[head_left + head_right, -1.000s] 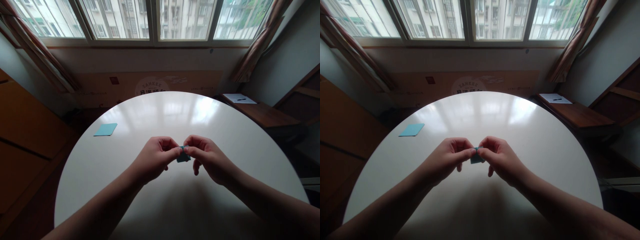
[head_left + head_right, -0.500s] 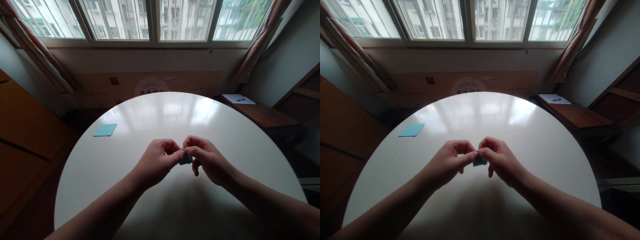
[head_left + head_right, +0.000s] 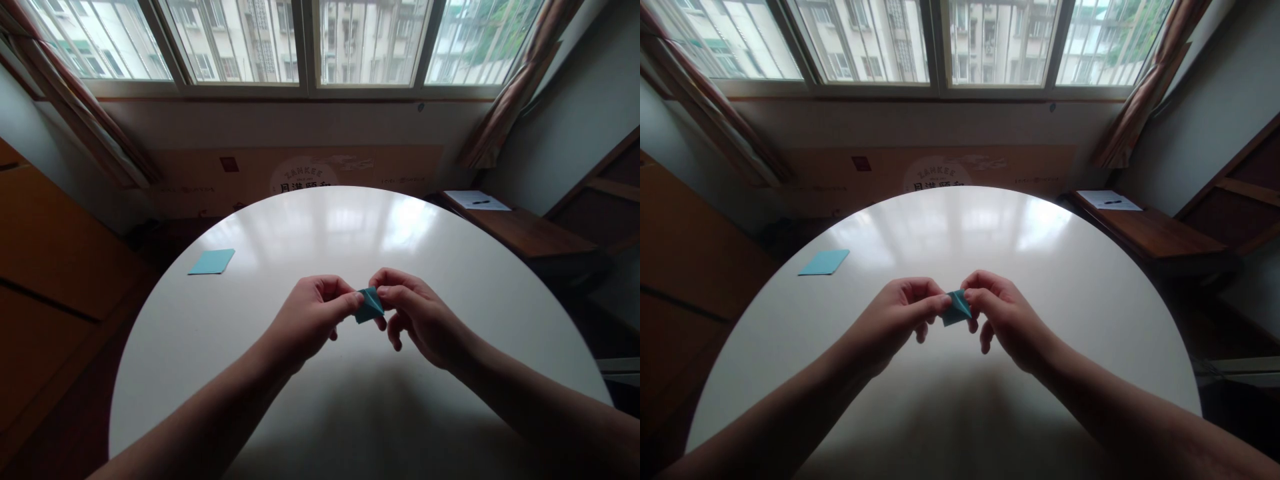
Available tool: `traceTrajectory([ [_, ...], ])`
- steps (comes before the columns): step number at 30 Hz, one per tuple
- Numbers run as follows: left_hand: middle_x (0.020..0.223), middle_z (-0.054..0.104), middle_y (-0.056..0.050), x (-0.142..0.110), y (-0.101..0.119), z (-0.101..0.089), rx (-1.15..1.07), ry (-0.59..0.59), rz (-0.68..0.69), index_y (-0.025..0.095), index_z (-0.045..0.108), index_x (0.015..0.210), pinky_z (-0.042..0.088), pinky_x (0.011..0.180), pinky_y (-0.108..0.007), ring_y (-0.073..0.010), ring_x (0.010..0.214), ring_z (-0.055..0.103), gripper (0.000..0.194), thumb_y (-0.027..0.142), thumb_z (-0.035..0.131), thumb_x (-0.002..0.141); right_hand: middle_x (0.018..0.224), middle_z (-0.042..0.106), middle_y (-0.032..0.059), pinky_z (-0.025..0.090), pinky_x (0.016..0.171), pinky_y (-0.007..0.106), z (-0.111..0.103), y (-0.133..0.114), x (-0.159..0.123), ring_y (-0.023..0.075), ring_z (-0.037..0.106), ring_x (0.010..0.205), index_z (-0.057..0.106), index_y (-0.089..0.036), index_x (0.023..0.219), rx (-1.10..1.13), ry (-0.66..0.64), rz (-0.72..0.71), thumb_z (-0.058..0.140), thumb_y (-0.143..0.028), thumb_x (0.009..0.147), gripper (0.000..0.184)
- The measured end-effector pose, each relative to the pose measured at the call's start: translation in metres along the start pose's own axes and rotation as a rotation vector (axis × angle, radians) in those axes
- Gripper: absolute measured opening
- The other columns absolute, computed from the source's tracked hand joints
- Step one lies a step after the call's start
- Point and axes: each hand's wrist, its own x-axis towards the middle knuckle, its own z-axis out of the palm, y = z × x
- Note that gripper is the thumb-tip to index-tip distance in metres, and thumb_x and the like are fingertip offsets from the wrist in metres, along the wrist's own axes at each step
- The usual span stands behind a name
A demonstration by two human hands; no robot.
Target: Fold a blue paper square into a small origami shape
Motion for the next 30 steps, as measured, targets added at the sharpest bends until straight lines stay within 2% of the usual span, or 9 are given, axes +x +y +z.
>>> traceTrajectory([
  [4, 0.058, 0.056, 0.002, -0.001, -0.001, 0.0, 0.059, 0.001, 0.008, 0.015, 0.065, 0.068, 0.038, 0.043, -0.019, -0.0095, 0.051, 0.047, 0.022, 0.034, 0.071, 0.076, 0.067, 0.055, -0.0013, 0.041, 0.035, 0.017, 0.001, 0.002, 0.002, 0.0118, 0.05, 0.055, 0.057, -0.018, 0.078, -0.06, -0.003, 0.007, 0.064, -0.029, 0.078, 0.013],
  [9, 0.064, 0.062, -0.001, -0.001, -0.003, 0.001, 0.201, 0.016, 0.081, 0.014, 0.069, 0.071, 0.039, 0.047, -0.02, -0.0107, 0.057, 0.05, 0.019, 0.032, 0.069, 0.079, 0.055, 0.051, -0.0047, 0.039, 0.035, 0.018, 0.0, 0.005, 0.004, 0.0101, 0.046, 0.046, 0.057, -0.018, 0.075, -0.174, 0.024, -0.011, 0.06, -0.025, 0.077, 0.008],
  [13, 0.074, 0.069, -0.004, 0.001, -0.003, 0.001, 0.18, -0.011, 0.076, 0.014, 0.072, 0.081, 0.042, 0.048, -0.021, -0.013, 0.061, 0.055, 0.019, 0.033, 0.069, 0.08, 0.055, 0.05, -0.005, 0.04, 0.036, 0.018, -0.001, 0.005, 0.003, 0.0095, 0.045, 0.047, 0.058, -0.018, 0.075, -0.246, 0.03, -0.036, 0.06, -0.024, 0.078, 0.007],
  [16, 0.072, 0.069, -0.003, 0.0, -0.002, 0.001, 0.169, -0.009, 0.082, 0.015, 0.072, 0.079, 0.043, 0.047, -0.021, -0.0123, 0.059, 0.055, 0.015, 0.03, 0.069, 0.08, 0.059, 0.051, -0.0046, 0.041, 0.037, 0.018, 0.0, 0.004, 0.002, 0.0095, 0.046, 0.05, 0.058, -0.018, 0.076, -0.29, 0.015, -0.052, 0.059, -0.024, 0.079, 0.007],
  [21, 0.069, 0.07, -0.002, -0.002, 0.0, 0.004, 0.206, 0.025, 0.141, 0.015, 0.074, 0.076, 0.042, 0.05, -0.02, -0.0116, 0.059, 0.056, 0.012, 0.025, 0.069, 0.08, 0.062, 0.05, -0.0036, 0.043, 0.039, 0.02, 0.0, 0.004, 0.004, 0.0106, 0.046, 0.052, 0.056, -0.018, 0.074, -0.281, 0.006, -0.042, 0.057, -0.025, 0.076, 0.006],
  [30, 0.07, 0.072, -0.003, -0.008, -0.001, 0.01, 0.167, 0.115, 0.202, 0.016, 0.074, 0.075, 0.044, 0.054, -0.021, -0.013, 0.063, 0.061, 0.014, 0.027, 0.07, 0.082, 0.059, 0.053, -0.0022, 0.04, 0.038, 0.019, -0.002, 0.003, 0.006, 0.0114, 0.049, 0.051, 0.059, -0.018, 0.071, -0.186, -0.005, 0.016, 0.057, -0.022, 0.072, 0.004],
])
